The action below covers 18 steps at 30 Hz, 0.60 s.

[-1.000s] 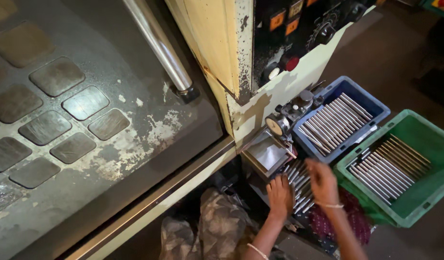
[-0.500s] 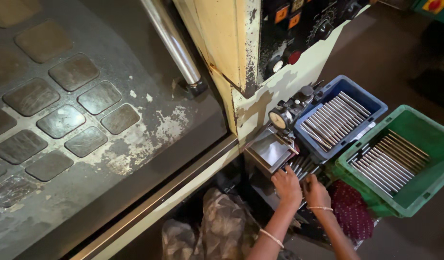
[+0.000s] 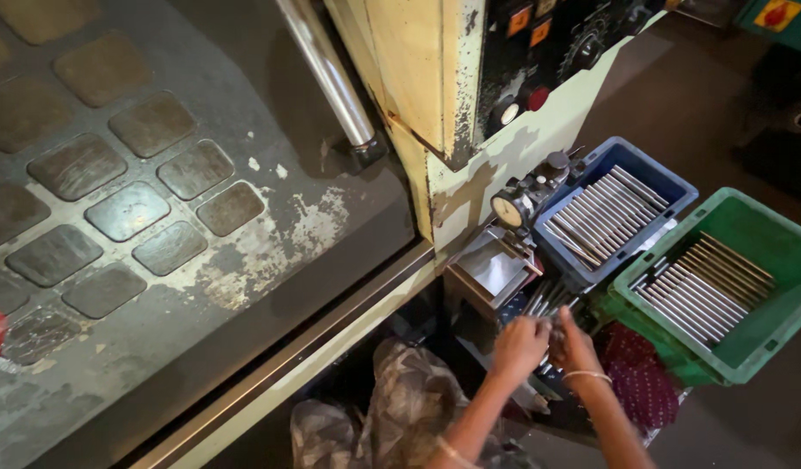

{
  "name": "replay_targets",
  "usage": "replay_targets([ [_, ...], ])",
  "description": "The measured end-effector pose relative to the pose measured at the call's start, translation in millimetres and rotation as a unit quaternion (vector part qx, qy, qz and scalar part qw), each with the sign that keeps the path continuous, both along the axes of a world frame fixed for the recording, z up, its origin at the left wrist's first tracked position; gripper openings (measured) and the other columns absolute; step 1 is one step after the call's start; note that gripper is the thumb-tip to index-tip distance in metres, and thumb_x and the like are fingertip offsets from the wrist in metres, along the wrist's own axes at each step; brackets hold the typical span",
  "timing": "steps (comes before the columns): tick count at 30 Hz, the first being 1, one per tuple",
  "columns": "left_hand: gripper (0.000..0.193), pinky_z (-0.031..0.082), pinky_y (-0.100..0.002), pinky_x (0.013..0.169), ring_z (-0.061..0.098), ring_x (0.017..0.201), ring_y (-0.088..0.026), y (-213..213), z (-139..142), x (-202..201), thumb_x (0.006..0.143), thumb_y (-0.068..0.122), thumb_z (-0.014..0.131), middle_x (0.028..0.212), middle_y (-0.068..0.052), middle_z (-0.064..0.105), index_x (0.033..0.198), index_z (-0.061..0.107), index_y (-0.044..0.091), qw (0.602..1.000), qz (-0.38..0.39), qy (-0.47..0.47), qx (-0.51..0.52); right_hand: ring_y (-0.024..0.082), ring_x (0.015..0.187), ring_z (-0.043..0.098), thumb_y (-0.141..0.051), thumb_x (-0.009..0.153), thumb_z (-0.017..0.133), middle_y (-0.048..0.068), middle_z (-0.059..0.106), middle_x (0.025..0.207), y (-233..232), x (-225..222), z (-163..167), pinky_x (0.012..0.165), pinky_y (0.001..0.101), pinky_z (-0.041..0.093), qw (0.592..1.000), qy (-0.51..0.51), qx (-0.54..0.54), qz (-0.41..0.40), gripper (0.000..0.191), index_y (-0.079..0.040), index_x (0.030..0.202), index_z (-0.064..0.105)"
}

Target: The person opens a machine door, inserts a metal rod into a slot, closes the door, and then wipes the exterior surface of the machine with a cloth. The person repeats this process with another metal rod.

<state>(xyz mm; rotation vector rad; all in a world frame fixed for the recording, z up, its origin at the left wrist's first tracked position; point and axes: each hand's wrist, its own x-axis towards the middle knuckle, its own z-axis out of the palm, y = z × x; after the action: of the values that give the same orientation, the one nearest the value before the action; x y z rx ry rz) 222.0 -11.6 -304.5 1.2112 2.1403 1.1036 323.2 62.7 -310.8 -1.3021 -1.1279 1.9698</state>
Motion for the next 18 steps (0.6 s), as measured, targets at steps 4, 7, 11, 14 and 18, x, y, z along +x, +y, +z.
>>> replay_targets([
  [4,0.045,0.055,-0.035,0.054,0.066,0.059,-0.017,-38,10,-11,0.094,0.041,0.066,0.074,-0.009,0.071,0.122,0.065,0.005,0.954,-0.018,-0.278,0.107,0.006,0.041,0.030,-0.037,0.102,0.064,-0.006,0.039,0.055,-8,-11,22,0.039,0.0259,0.021,0.995,0.101,0.021,-0.012,0.034,-0.005,0.094,0.065],
  [7,0.040,0.050,-0.027,0.051,0.062,0.060,-0.010,-62,13,-32,0.101,0.043,0.066,0.076,-0.003,0.067,0.119,0.067,0.007,0.871,0.030,-0.467,0.149,0.006,0.063,0.046,-0.027,0.108,0.066,-0.005,0.056,0.075,-31,-23,47,0.053,0.0235,0.036,0.952,0.113,0.285,0.014,0.025,-0.003,0.100,0.066],
  [11,0.040,0.051,-0.023,0.050,0.063,0.056,-0.010,-89,15,-52,0.103,0.044,0.060,0.074,-0.003,0.069,0.114,0.068,0.007,0.788,0.062,-0.599,0.129,0.014,0.047,0.052,-0.021,0.092,0.073,0.002,0.058,0.063,-74,-34,78,0.047,0.0263,0.042,0.803,-0.131,0.577,0.065,0.020,-0.001,0.094,0.069],
  [14,0.037,0.052,-0.024,0.053,0.065,0.060,-0.011,-109,23,-49,0.105,0.038,0.062,0.079,-0.005,0.070,0.117,0.066,0.003,0.728,0.069,-0.652,0.202,0.010,0.051,0.055,-0.021,0.092,0.072,0.002,0.060,0.066,-88,-39,90,0.049,0.0245,0.043,0.768,-0.100,0.629,0.070,0.019,-0.003,0.097,0.070],
  [18,0.036,0.056,-0.027,0.060,0.068,0.068,-0.013,-132,60,-44,0.103,0.025,0.068,0.087,-0.010,0.073,0.127,0.067,-0.002,0.723,0.079,-0.590,0.351,0.007,0.048,0.045,-0.027,0.102,0.065,-0.003,0.054,0.059,-80,-47,91,0.044,0.0242,0.035,0.959,0.124,0.256,0.013,0.022,-0.008,0.093,0.069],
])
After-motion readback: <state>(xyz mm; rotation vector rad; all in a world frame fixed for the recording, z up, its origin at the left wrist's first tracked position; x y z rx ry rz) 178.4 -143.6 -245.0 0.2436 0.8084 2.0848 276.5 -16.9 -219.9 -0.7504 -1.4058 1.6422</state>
